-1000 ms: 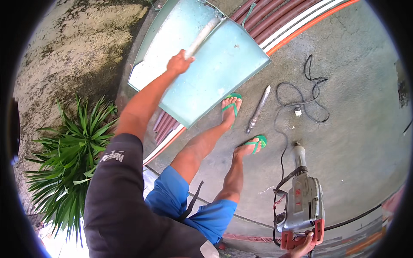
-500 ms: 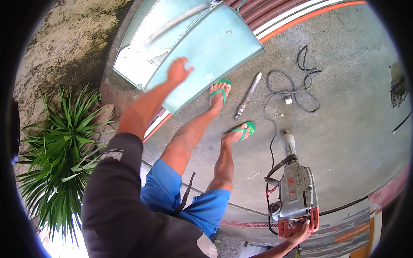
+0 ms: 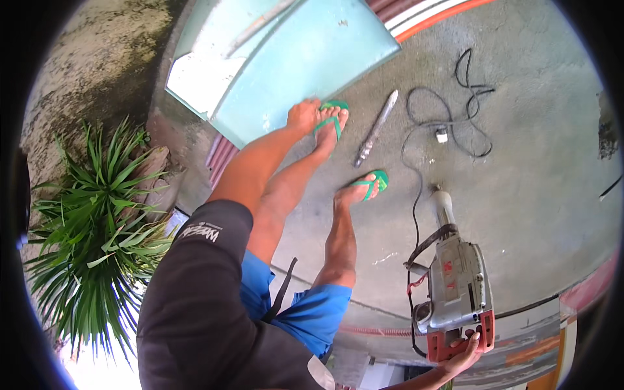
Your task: The person assembles a jackhammer by opening a metal case, removing the tool body, and inserting a metal bit into the chuck.
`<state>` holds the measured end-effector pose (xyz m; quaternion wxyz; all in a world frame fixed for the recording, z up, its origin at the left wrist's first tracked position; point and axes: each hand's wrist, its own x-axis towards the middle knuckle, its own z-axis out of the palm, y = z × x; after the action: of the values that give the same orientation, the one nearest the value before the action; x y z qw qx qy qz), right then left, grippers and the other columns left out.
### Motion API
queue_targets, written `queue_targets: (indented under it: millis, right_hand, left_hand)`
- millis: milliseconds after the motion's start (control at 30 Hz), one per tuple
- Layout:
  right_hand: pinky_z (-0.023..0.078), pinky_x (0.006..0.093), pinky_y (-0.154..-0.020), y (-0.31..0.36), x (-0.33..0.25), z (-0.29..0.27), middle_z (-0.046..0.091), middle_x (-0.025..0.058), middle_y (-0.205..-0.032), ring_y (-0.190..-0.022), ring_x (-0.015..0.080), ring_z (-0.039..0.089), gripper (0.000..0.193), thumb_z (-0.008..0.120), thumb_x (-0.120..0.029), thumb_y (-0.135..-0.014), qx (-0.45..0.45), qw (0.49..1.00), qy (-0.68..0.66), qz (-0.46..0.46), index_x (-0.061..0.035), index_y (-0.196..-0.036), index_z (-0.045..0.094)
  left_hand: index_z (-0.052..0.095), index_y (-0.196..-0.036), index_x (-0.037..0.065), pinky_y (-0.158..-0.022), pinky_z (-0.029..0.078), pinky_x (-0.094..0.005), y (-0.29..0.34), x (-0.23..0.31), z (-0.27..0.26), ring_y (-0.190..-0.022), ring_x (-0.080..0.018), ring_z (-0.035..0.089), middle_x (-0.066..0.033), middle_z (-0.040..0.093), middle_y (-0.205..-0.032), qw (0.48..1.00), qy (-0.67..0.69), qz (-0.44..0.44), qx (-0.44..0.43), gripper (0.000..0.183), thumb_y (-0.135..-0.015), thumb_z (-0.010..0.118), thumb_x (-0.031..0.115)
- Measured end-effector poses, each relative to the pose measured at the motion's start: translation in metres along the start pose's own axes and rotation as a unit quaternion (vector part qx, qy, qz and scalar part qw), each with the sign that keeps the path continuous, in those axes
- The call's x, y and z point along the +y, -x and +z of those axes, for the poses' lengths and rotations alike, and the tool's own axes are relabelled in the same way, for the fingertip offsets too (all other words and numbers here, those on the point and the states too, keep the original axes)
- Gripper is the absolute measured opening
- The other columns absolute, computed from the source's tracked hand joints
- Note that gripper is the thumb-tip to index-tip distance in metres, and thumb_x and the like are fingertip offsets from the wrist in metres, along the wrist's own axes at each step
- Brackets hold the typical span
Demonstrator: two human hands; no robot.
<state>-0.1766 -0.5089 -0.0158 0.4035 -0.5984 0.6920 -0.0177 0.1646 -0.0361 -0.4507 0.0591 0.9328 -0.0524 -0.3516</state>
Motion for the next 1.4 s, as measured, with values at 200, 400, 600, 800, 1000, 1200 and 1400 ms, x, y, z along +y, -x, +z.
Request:
queue_targets:
  millis: [200, 400, 600, 800, 1000, 1200, 1400]
  right_hand:
    - [0.04, 0.0218, -0.046, -0.009, 0.014, -0.014, 0.057, 0.0047, -0.09, -0.056, 0.0086, 0.048, 0.037, 0.069, -0.033, -0.095, -0.021, 0.999, 0.013, -0.023, -0.005, -0.117, 0.06]
    - [0.04, 0.0225, -0.046, 0.0, -0.002, -0.01, 0.056, 0.0046, -0.09, -0.059, 0.009, 0.049, 0.039, 0.068, -0.035, -0.095, -0.033, 0.998, 0.016, -0.054, -0.0038, -0.118, 0.061]
    - [0.04, 0.0237, -0.048, -0.018, 0.035, 0.006, 0.057, 0.0044, -0.09, -0.057, 0.0098, 0.048, 0.04, 0.07, -0.036, -0.093, -0.047, 0.999, 0.001, -0.017, -0.0043, -0.116, 0.063]
    - [0.037, 0.0184, -0.047, 0.01, -0.013, 0.003, 0.066, 0.0066, -0.118, -0.071, 0.0072, 0.053, 0.055, 0.064, -0.035, -0.092, -0.056, 0.99, 0.061, -0.111, -0.0072, -0.138, 0.053]
    - [0.044, 0.0245, -0.047, 0.007, -0.022, 0.015, 0.062, 0.0039, -0.082, -0.051, 0.0088, 0.052, 0.038, 0.066, -0.023, -0.092, 0.002, 0.997, 0.071, -0.014, -0.0052, -0.124, 0.055]
    - [0.046, 0.0254, -0.049, 0.011, 0.005, 0.002, 0.061, 0.0026, -0.077, -0.054, 0.0095, 0.055, 0.035, 0.072, -0.024, -0.091, -0.008, 0.999, -0.043, 0.019, 0.0016, -0.113, 0.065]
    - [0.047, 0.0264, -0.053, 0.021, 0.004, 0.012, 0.064, 0.0037, -0.089, -0.059, 0.0099, 0.055, 0.041, 0.071, -0.024, -0.089, -0.051, 0.996, -0.079, 0.007, -0.0002, -0.121, 0.062]
  left_hand:
    - [0.061, -0.105, 0.006, -0.082, 0.05, -0.0498, 0.076, -0.023, -0.117, -0.094, -0.0415, 0.064, -0.019, 0.066, -0.099, 0.987, 0.053, 0.14, -0.052, 0.022, -0.094, 0.06, 0.026]
    - [0.059, -0.115, 0.001, -0.09, 0.048, -0.0446, 0.1, -0.111, -0.295, -0.098, -0.0406, 0.063, -0.0258, 0.065, -0.104, 0.985, 0.139, 0.065, 0.079, 0.04, -0.103, 0.05, 0.038]
    - [0.049, -0.144, 0.011, -0.109, 0.038, -0.0515, -0.007, -0.184, -0.386, -0.134, -0.0415, 0.047, -0.0231, 0.051, -0.143, 0.94, -0.032, -0.127, 0.315, 0.061, -0.098, 0.049, 0.053]
    - [0.046, -0.148, 0.011, -0.115, 0.029, -0.0561, 0.023, -0.106, -0.24, -0.142, -0.0422, 0.036, -0.0251, 0.042, -0.152, 0.959, -0.009, 0.002, 0.283, 0.065, -0.096, 0.059, 0.048]
    - [0.044, -0.146, -0.006, -0.115, 0.036, -0.0417, 0.141, -0.084, -0.125, -0.139, -0.0352, 0.047, -0.0285, 0.048, -0.147, 0.985, 0.144, -0.016, -0.096, 0.067, -0.098, 0.061, 0.038]
    - [0.045, -0.143, -0.006, -0.106, 0.044, -0.0338, 0.174, 0.007, -0.122, -0.126, -0.0256, 0.058, -0.026, 0.06, -0.135, 0.933, 0.258, -0.049, -0.245, 0.064, -0.098, 0.063, 0.034]
    - [0.051, -0.138, -0.004, -0.1, 0.047, -0.0321, 0.193, 0.091, -0.149, -0.115, -0.0208, 0.063, -0.0194, 0.066, -0.124, 0.925, 0.278, 0.01, -0.258, 0.054, -0.096, 0.065, 0.026]
